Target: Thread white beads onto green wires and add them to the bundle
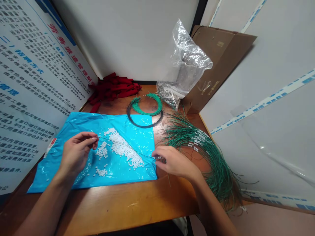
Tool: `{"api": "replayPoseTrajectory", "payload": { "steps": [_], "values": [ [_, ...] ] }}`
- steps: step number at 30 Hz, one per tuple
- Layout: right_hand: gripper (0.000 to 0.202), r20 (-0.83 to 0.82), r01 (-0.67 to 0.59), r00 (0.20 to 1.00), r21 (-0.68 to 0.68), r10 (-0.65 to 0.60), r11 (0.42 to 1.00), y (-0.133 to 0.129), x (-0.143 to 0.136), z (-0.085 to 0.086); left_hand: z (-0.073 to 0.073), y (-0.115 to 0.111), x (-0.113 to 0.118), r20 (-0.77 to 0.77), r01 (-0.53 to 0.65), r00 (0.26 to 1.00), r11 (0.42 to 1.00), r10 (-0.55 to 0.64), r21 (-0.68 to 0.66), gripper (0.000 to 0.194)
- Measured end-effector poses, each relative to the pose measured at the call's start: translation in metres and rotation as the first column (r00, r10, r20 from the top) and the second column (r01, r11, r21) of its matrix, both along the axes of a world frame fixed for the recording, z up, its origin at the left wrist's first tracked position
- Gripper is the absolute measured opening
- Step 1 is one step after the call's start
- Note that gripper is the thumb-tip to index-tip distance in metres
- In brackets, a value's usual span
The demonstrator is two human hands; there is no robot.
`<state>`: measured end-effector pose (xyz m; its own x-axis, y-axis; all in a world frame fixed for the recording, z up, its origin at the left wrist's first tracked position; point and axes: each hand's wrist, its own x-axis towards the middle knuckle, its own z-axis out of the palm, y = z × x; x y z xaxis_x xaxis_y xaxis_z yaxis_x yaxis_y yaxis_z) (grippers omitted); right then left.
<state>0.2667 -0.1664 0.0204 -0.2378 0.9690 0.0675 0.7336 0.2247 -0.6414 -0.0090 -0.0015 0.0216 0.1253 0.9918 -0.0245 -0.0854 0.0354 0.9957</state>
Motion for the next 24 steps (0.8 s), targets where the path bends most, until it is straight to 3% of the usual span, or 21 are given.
{"api": "replayPoseTrajectory", "payload": {
  "steps": [14,19,24],
  "values": [
    [0.007,0.032,0.04,0.999,-0.003,-0.04,0.999,-0.001,0.003,-0.002,0.004,0.003,-0.003,0.001,-0.02,1.0,1.0,0.02,0.008,0.012],
    [0.021,0.026,0.037,0.999,0.041,-0.038,0.998,-0.002,0.009,-0.006,0.006,0.004,-0.004,0.019,-0.034,0.999,0.999,0.033,0.011,0.013],
    [0.019,0.056,0.037,0.998,0.095,-0.043,0.995,-0.007,0.014,0.0,0.006,0.007,-0.007,0.022,-0.049,0.999,0.999,0.049,0.004,0.013]
  ]
}}
